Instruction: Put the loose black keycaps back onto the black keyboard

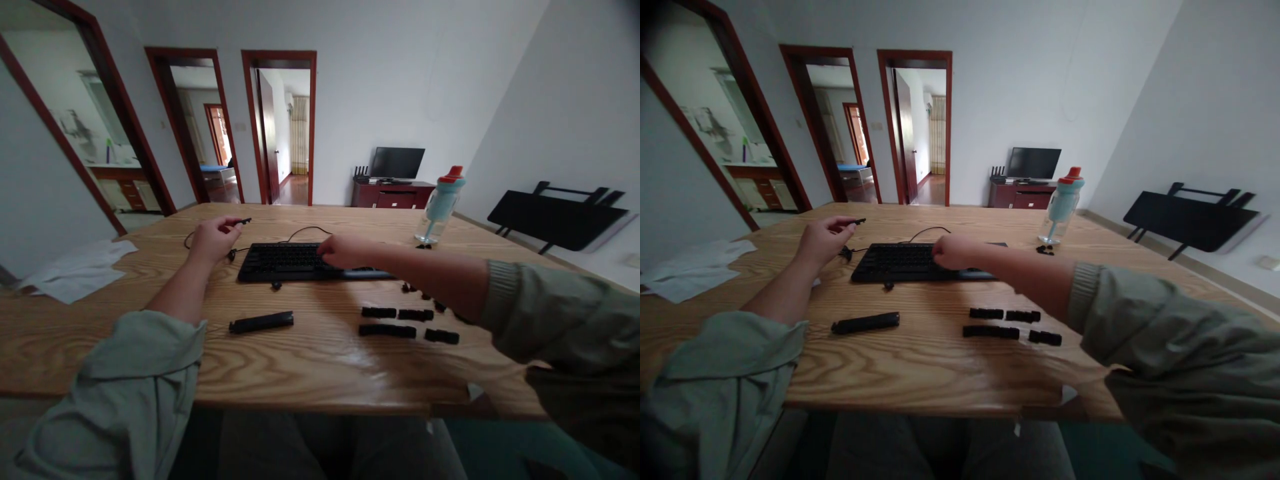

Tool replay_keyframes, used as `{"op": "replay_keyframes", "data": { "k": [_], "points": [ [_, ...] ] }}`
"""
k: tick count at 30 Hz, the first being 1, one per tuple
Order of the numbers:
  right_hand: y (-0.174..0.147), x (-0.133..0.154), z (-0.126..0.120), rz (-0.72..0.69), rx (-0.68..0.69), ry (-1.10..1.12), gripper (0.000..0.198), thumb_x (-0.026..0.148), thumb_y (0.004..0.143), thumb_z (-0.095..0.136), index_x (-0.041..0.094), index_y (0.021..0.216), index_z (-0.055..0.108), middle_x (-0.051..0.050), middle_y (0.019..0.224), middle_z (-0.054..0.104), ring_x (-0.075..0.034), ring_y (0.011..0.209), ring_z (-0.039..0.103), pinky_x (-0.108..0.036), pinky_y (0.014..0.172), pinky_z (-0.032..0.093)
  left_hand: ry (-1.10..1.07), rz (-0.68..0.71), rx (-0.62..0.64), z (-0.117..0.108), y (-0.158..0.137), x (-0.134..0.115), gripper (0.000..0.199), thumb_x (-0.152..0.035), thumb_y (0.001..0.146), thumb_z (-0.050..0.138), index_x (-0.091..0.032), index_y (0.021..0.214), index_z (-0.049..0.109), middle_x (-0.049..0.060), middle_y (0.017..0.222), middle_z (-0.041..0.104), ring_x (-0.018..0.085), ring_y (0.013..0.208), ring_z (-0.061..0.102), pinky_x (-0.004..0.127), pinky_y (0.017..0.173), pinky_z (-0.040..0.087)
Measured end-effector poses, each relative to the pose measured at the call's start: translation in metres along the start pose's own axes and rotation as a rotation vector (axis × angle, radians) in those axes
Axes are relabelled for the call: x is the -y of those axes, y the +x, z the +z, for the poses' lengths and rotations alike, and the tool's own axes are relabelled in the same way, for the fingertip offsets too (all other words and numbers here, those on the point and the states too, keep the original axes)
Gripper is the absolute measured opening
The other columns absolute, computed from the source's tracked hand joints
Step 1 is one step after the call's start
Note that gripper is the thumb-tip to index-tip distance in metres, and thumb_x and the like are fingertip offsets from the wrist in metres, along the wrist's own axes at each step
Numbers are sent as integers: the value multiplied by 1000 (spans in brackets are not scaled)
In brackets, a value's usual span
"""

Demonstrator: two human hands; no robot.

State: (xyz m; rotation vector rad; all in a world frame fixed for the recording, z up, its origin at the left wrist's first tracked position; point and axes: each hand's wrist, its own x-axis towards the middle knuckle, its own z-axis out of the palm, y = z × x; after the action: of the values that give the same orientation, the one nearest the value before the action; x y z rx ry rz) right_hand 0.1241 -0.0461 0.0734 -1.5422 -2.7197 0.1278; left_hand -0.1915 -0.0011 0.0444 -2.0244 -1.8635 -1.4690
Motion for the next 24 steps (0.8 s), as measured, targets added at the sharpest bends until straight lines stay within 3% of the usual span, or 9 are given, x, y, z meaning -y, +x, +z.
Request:
{"op": "replay_keyframes", "data": {
  "k": [1, 3, 6, 12, 24],
  "points": [
    [-6, -24, -4, 96, 38, 0, 38, 22, 86, 52, 17, 117, 74, -9, 97, 76, -20, 79, 67, -28, 68, 45, 3, 10, 20, 1, -1, -3, 40, -43, 80, 61, -20, 108, 76, 2, 76, 69, 16, 68, 60, 27, 68, 48],
    [-18, -62, -5, 160, 67, -21, 41, 21, 86, 52, 17, 121, 73, -8, 95, 76, -20, 78, 66, -27, 67, 44, 18, 23, 44, 4, -2, -7, 38, -42, 79, 62, -21, 106, 77, 2, 73, 68, 16, 66, 60, 27, 67, 48],
    [-32, -88, 6, 101, 101, -72, 47, 19, 83, 53, 20, 125, 71, -8, 101, 76, -20, 83, 67, -27, 70, 46, 51, 40, 99, 7, -3, -7, 38, -45, 78, 62, -22, 104, 77, 2, 74, 69, 17, 67, 60, 27, 67, 47],
    [-25, -91, 16, -37, 55, -195, 53, 19, 80, 52, 19, 131, 68, -12, 120, 72, -25, 100, 68, -31, 81, 49, 64, 68, 137, 9, -5, 5, 41, -47, 79, 60, -20, 104, 77, 4, 76, 70, 17, 68, 61, 27, 65, 46],
    [-20, -84, 4, -190, 126, -495, 51, 24, 80, 53, 23, 129, 68, -13, 108, 75, -25, 83, 70, -33, 66, 45, 92, 63, 172, 9, -4, 3, 40, -48, 78, 61, -20, 102, 78, 4, 73, 70, 17, 65, 60, 28, 62, 43]
  ]
}}
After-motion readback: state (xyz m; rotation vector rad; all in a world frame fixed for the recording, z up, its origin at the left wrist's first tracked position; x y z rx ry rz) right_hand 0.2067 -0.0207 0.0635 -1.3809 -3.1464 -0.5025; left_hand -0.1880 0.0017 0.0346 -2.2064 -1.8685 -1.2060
